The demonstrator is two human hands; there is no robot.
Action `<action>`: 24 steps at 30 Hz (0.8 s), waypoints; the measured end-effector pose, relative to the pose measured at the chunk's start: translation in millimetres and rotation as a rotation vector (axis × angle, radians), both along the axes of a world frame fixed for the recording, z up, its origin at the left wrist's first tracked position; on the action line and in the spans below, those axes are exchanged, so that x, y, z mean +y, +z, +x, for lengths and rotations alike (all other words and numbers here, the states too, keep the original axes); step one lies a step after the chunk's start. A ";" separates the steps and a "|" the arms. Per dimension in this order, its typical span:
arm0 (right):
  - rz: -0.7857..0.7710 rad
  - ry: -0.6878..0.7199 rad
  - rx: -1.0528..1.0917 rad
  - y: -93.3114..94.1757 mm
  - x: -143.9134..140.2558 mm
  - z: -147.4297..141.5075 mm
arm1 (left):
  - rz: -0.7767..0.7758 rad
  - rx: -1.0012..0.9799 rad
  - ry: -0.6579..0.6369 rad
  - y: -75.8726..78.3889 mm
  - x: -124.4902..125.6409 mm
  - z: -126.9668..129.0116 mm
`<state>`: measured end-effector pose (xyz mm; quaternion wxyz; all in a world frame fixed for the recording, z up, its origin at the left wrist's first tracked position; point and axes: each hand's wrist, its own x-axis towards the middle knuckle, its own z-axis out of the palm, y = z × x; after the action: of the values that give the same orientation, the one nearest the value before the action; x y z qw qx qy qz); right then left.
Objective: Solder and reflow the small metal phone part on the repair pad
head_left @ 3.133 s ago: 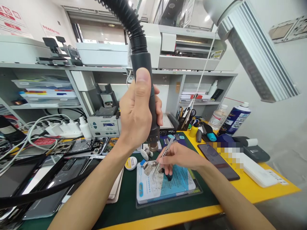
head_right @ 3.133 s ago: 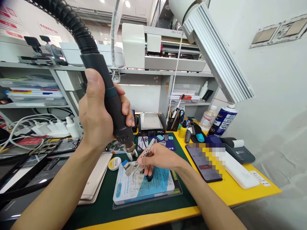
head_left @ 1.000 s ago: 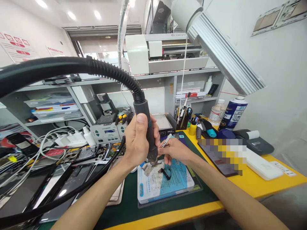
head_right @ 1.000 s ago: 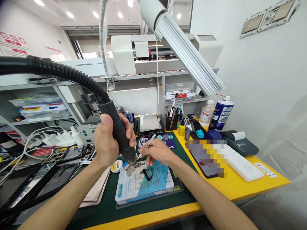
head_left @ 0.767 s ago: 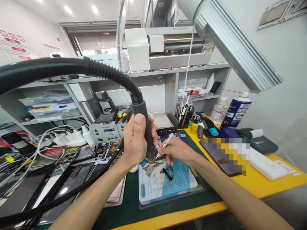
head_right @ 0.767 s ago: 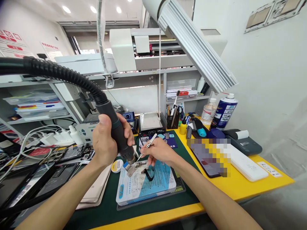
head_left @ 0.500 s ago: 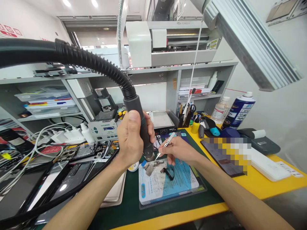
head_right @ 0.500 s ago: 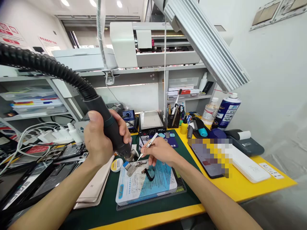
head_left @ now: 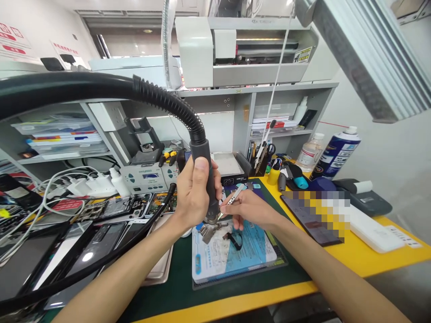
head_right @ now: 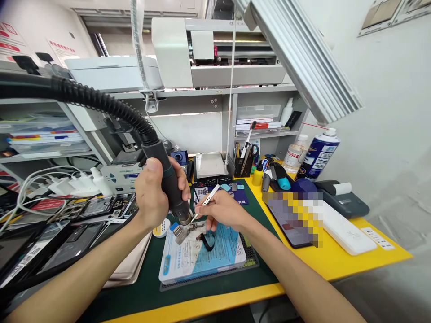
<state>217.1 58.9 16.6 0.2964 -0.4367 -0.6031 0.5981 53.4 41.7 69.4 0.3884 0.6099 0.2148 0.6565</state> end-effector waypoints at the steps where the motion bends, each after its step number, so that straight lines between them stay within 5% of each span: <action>1: 0.001 0.000 -0.001 0.3 -0.2 -0.1 | -0.007 -0.003 0.002 -0.5 0.7 0.1; 24: 0.025 0.029 -0.001 -3.8 -0.8 -1.3 | -0.027 -0.010 -0.003 -2.7 -3.1 -0.8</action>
<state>215.8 58.1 12.8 0.2930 -0.4246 -0.6167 0.5946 52.6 38.6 66.7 0.3988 0.6016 0.2208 0.6559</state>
